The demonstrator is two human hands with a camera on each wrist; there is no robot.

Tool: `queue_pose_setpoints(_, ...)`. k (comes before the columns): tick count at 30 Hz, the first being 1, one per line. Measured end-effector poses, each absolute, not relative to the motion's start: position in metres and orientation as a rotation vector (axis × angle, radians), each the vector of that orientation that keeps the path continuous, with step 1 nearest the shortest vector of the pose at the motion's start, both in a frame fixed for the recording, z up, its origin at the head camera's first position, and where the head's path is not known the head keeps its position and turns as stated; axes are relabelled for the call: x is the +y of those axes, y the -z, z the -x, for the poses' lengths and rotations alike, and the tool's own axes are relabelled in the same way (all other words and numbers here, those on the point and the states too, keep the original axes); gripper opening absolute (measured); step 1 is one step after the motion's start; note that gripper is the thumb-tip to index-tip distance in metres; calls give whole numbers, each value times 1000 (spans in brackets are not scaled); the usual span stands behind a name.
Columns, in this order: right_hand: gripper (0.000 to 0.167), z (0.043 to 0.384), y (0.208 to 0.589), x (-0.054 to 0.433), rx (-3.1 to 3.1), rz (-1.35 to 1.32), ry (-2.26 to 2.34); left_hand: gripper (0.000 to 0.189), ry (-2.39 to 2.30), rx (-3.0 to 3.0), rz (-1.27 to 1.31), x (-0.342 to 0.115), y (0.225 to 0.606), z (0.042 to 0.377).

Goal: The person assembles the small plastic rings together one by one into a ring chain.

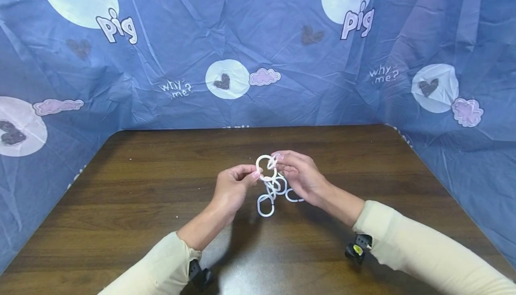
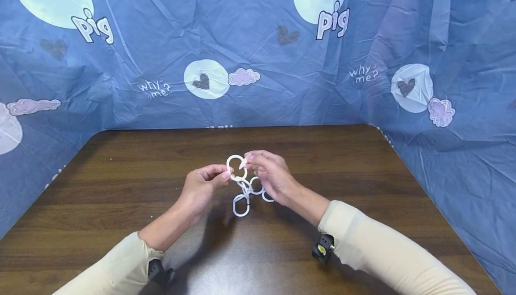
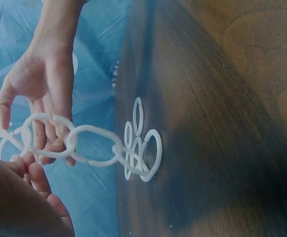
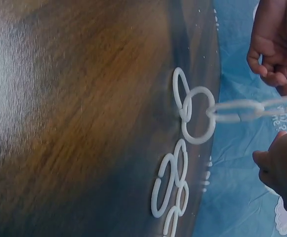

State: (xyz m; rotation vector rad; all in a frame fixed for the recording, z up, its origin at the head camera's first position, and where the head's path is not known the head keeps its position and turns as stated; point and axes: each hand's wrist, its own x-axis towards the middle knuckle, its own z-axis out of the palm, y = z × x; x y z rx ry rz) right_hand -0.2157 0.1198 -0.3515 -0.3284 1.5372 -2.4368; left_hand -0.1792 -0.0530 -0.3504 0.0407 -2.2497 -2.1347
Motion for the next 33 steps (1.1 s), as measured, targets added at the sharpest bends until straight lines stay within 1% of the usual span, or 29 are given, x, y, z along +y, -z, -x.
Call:
queue_pose_setpoints(5,16,215,350,118,1604,416,2412,13,2124,-2271,-53,-53,351,179)
queue_pose_setpoints(10,30,219,349,120,1913,558,2393,13,2120,-2278,-37,-54,352,179)
queue_pose_setpoints(12,32,220,349,122,2097,643,2332,13,2128,-2278,-28,-54,353,179)
queue_pose_setpoints(16,36,223,351,126,2524,906,2082,14,2131,-2287,-26,-54,354,178)
queue_pose_setpoints(20,44,227,352,127,2880,1308,1771,15,2116,-2305,-29,-54,355,177)
queue_pose_setpoints(23,48,231,351,127,3005,1590,1598,15,2112,-2312,-24,-54,356,177)
queue_pose_setpoints(25,50,233,349,126,3028,1724,1527,15,2111,-2317,-21,-54,356,177)
queue_pose_setpoints(29,50,235,346,126,3047,1852,1456,15,2100,-2335,-17,-55,357,177)
queue_pose_setpoints(33,50,236,345,127,3052,1883,1431,16,2077,-2338,-10,-56,358,178)
